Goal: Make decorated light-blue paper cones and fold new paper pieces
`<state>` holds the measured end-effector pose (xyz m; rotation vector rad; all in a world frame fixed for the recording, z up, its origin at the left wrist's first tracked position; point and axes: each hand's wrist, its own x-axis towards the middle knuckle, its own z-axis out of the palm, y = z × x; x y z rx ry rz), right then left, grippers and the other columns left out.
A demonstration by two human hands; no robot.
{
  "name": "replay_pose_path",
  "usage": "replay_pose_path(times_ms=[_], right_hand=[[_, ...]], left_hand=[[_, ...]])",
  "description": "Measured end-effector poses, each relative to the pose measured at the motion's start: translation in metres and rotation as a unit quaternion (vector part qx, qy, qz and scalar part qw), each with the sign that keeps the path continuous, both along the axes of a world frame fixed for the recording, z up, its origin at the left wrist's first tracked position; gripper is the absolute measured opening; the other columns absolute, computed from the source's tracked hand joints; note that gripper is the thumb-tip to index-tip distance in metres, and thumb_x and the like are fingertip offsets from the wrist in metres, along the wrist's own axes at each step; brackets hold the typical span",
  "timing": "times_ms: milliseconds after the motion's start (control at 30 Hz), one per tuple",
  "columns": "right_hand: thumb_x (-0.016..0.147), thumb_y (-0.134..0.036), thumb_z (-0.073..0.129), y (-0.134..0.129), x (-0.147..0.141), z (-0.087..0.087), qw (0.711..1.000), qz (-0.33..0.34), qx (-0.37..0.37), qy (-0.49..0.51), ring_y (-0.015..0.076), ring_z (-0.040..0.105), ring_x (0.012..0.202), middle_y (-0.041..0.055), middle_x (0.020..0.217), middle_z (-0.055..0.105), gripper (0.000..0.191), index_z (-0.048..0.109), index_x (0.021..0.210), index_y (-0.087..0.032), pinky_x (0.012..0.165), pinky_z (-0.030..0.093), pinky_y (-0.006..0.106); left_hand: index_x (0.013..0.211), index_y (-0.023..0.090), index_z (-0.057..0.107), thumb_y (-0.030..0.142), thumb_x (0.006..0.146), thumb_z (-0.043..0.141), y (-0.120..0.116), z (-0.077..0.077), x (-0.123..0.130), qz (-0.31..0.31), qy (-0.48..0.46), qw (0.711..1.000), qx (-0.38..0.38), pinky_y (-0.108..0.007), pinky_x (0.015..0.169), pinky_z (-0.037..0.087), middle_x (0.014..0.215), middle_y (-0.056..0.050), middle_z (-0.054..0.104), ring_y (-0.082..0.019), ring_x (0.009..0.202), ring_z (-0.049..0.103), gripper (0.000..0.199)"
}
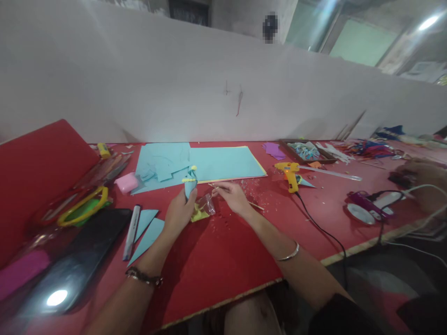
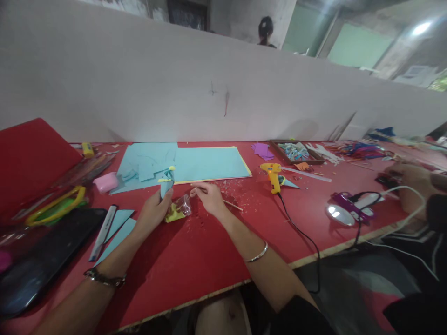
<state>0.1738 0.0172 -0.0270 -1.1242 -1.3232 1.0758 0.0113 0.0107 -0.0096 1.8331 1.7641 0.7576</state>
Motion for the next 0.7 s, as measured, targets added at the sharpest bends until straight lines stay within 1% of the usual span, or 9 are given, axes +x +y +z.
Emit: replay_pose_path(times_ms=[133,200,300,367,400,467,533,633,700], right_hand=[[0.073,-0.019,0.05,-0.001,0.0018,-0.0003,0.999,0.007,0.016,-0.052,0.0116,0.06,0.062,0.0001,0.066,0.063,0.012,0.06,0.078,-0.017,0.066,0.048,0.027],[0.071,-0.014,0.052,-0.0018,0.0028,0.0001,0.993,0.003,0.044,-0.109,0.0121,0.06,0.066,0.001,0.069,0.063,0.01,0.061,0.075,-0.016,0.068,0.046,0.027],[0.072,-0.011,0.052,-0.003,0.005,0.0022,0.967,-0.009,0.102,-0.232,0.0132,0.057,0.074,0.0033,0.076,0.063,0.012,0.063,0.071,-0.016,0.072,0.043,0.028],[0.073,-0.012,0.053,-0.0033,0.0061,0.0031,0.954,-0.012,0.113,-0.277,0.0137,0.056,0.075,0.0038,0.076,0.063,0.012,0.064,0.071,-0.016,0.073,0.042,0.029],[0.074,-0.013,0.053,-0.0031,0.0063,0.0031,0.953,-0.012,0.112,-0.281,0.0136,0.056,0.076,0.0037,0.077,0.062,0.012,0.064,0.072,-0.017,0.073,0.042,0.029],[0.075,-0.015,0.051,-0.0023,0.0057,0.0022,0.961,-0.011,0.1,-0.256,0.0133,0.056,0.078,0.0033,0.08,0.063,0.013,0.064,0.076,-0.017,0.075,0.042,0.029],[0.075,-0.015,0.049,-0.0017,0.0039,0.0018,0.977,-0.009,0.076,-0.197,0.0125,0.056,0.08,0.0027,0.084,0.063,0.014,0.062,0.079,-0.017,0.077,0.042,0.029],[0.073,-0.017,0.05,-0.0024,0.0012,0.0048,0.997,0.013,0.006,-0.074,0.01,0.055,0.072,0.0002,0.08,0.062,0.011,0.06,0.077,-0.017,0.073,0.042,0.026],[0.07,-0.018,0.053,-0.0039,0.0006,0.0088,0.996,0.056,-0.052,0.042,0.0077,0.052,0.062,-0.0017,0.073,0.059,0.007,0.059,0.073,-0.017,0.066,0.042,0.023]], left_hand=[[0.067,0.02,0.046,0.05,0.078,0.029,-0.0006,0.0011,0.0004,0.003,0.001,1.0,-0.001,-0.024,0.049,0.035,0.058,-0.001,0.056,-0.018,0.056,0.055,0.036],[0.069,0.02,0.047,0.05,0.078,0.03,-0.0011,0.002,0.0008,0.004,0.0,1.0,-0.001,-0.024,0.048,0.035,0.058,-0.001,0.055,-0.018,0.056,0.054,0.035],[0.069,0.02,0.045,0.05,0.078,0.029,-0.0013,0.0027,0.0012,0.0,0.004,1.0,-0.001,-0.024,0.048,0.034,0.056,0.0,0.053,-0.018,0.055,0.054,0.035],[0.067,0.02,0.044,0.05,0.078,0.029,-0.0011,0.0025,0.0011,-0.003,0.005,1.0,0.001,-0.024,0.048,0.034,0.056,-0.001,0.054,-0.018,0.056,0.054,0.035],[0.067,0.02,0.044,0.05,0.078,0.029,-0.0009,0.0022,0.001,-0.004,0.006,1.0,0.002,-0.024,0.048,0.034,0.058,-0.001,0.055,-0.018,0.056,0.055,0.035],[0.066,0.02,0.045,0.049,0.078,0.03,-0.0005,0.0017,0.0008,-0.003,0.006,1.0,0.003,-0.024,0.049,0.034,0.06,-0.002,0.056,-0.018,0.058,0.055,0.035],[0.067,0.02,0.045,0.049,0.078,0.03,-0.0001,0.001,0.0007,-0.001,0.005,1.0,-0.001,-0.024,0.05,0.034,0.062,-0.002,0.057,-0.019,0.06,0.056,0.035],[0.069,0.02,0.046,0.05,0.078,0.03,0.0005,0.0,0.0005,0.0,0.005,1.0,-0.004,-0.025,0.05,0.034,0.061,-0.002,0.056,-0.019,0.061,0.055,0.035],[0.07,0.02,0.047,0.05,0.078,0.029,0.0009,-0.0008,0.0005,0.0,0.012,1.0,0.0,-0.025,0.051,0.034,0.063,-0.003,0.057,-0.019,0.061,0.055,0.036]])
